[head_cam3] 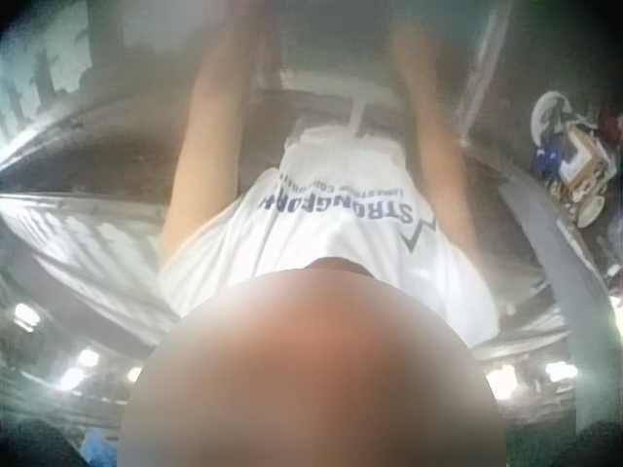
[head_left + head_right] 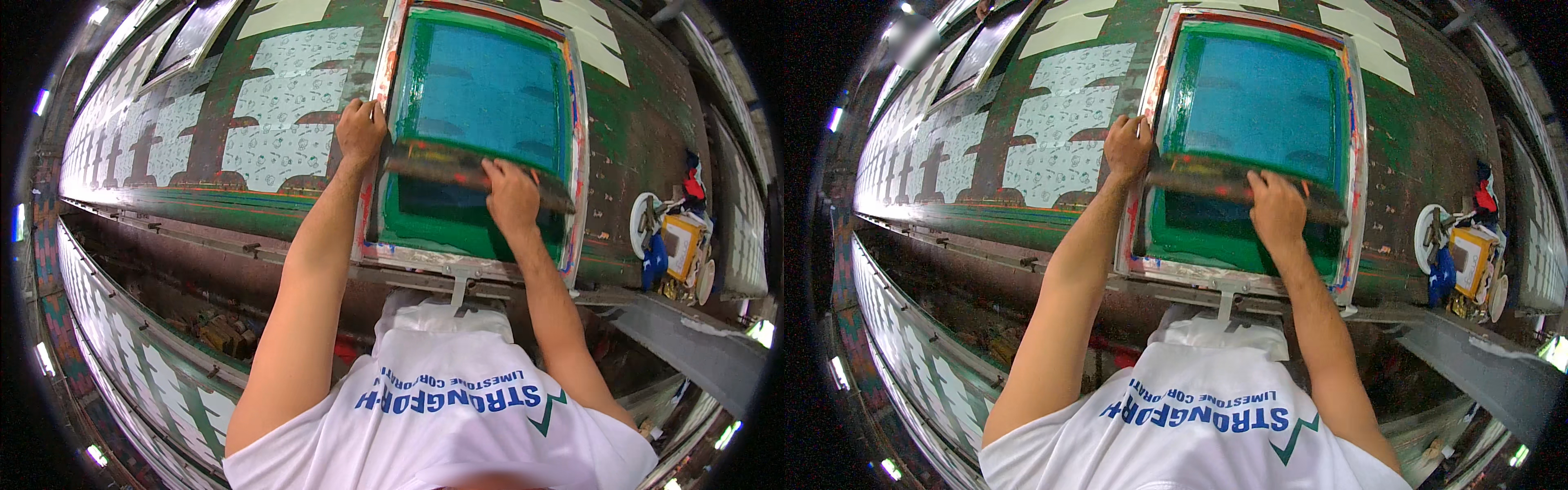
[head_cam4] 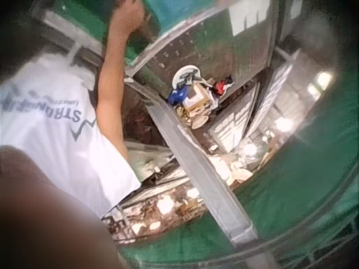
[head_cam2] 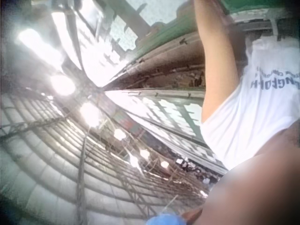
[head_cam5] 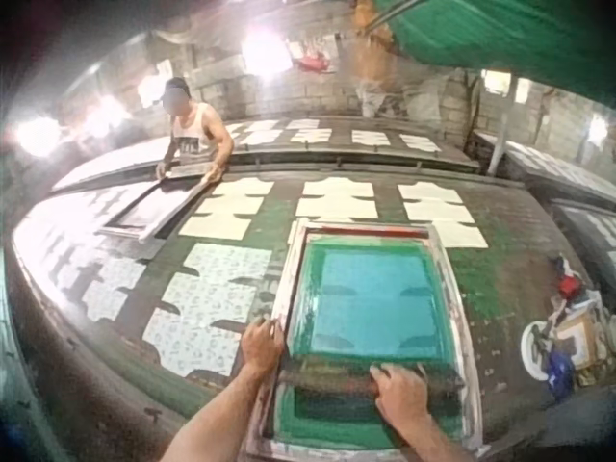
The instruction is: The person repeatedly pulls a squeegee across a screen printing frame to spread teal ink over a mesh screen. The person repositions the frame and repeats the squeegee strokes multiple times to maintain even ink coverage.
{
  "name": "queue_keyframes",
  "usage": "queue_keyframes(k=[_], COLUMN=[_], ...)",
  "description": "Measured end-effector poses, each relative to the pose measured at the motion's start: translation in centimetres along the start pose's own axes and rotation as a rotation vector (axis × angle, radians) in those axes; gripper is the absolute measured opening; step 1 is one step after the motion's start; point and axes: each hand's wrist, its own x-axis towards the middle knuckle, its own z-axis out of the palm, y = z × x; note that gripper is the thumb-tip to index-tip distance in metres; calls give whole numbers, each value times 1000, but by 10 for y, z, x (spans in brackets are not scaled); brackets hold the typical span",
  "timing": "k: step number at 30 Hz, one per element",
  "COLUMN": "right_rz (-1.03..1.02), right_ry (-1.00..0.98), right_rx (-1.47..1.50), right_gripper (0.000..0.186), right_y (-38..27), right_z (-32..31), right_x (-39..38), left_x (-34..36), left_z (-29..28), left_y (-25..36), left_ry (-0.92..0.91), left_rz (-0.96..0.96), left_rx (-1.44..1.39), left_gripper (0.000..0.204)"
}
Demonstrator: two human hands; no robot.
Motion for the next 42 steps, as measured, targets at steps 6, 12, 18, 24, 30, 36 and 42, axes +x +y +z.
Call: queue_keyframes(k=[6,12,18,24,30,36,42], right_rz=[-34,16,-75,-37,-49,-113,-70], right_ry=[61,-24,-216,-134,-257,-347,-306], right_rx=[-93,-64,-161,-142,-107,-106,10], right_gripper=[43,35,34,35,29,28,39], right_y=[69,117,146,165,166,115,43], right_z=[26,29,0,7,14,-13,-35], right_x=[165,299,371,401,398,282,95], left_x=[3,8,11,14,18,16,14], left_z=[-1,-6,-3,-3,-4,-3,0], left_y=[2,10,14,17,16,8,-1], left_ry=[-53,-84,-92,-98,-111,-106,-92], left_rz=[-11,-2,-39,-58,10,-14,-23], left_rx=[19,50,76,82,133,61,36], left_gripper=[19,21,19,16,17,23,27])
